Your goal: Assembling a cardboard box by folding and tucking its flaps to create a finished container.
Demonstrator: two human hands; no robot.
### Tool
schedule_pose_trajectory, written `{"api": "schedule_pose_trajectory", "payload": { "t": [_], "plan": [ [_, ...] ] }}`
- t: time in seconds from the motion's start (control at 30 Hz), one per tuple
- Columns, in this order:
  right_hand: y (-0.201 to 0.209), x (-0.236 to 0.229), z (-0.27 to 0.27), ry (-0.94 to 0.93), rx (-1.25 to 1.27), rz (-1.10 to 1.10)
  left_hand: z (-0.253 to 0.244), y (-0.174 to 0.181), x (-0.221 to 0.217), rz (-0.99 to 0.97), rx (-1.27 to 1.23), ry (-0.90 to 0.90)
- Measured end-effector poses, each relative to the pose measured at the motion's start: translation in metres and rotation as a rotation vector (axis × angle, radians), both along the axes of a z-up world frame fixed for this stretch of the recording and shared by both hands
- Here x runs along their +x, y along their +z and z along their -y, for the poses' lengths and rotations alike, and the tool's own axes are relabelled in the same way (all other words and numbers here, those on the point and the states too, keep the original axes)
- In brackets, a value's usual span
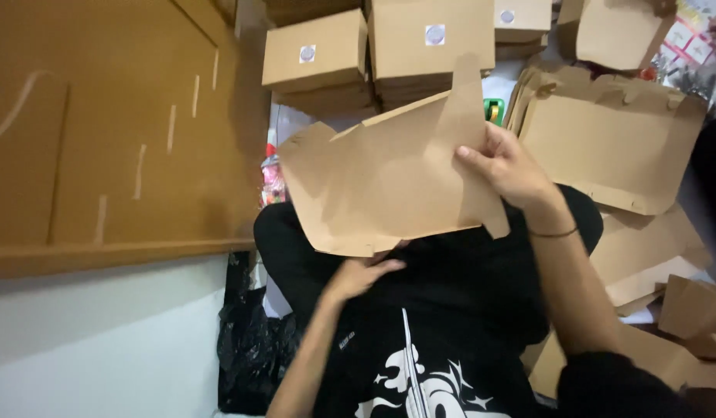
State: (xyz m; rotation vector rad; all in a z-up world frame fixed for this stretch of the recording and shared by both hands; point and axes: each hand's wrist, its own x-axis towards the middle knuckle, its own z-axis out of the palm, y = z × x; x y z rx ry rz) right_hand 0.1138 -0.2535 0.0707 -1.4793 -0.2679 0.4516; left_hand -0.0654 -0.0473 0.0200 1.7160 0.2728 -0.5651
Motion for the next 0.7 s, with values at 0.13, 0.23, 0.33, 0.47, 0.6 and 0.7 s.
{"api": "schedule_pose_trajectory", "payload": {
  "t": [0.13, 0.23, 0.33, 0.47, 0.6, 0.7],
  "plan": [
    [0.026, 0.022, 0.019, 0.064, -0.099, 0.036, -0.104, -0.033, -0.020, 0.031, 0.227, -0.213],
    [0.034, 0.044, 0.027, 0.191, -0.189, 0.093, -0.145, -0.013, -0.018, 0.028, 0.918, -0.239],
    [0.041, 0.070, 0.025, 0.585, -0.277, 0.194, -0.119, 0.078, 0.013, 0.494, 0.869, 0.250],
    [0.073, 0.073, -0.009, 0.841, -0.630, 0.436, -0.088, 0.105, 0.066, 0.695, 0.153, 0.149],
    [0.073, 0.075, -0.038, 0.921, -0.682, 0.491, -0.047, 0.112, 0.128, 0.277, -0.048, -0.004],
    [0.043, 0.080, -0.026, 0.712, -0.681, 0.745, -0.052, 0.071, 0.140, 0.278, -0.256, 0.066]
  ]
}}
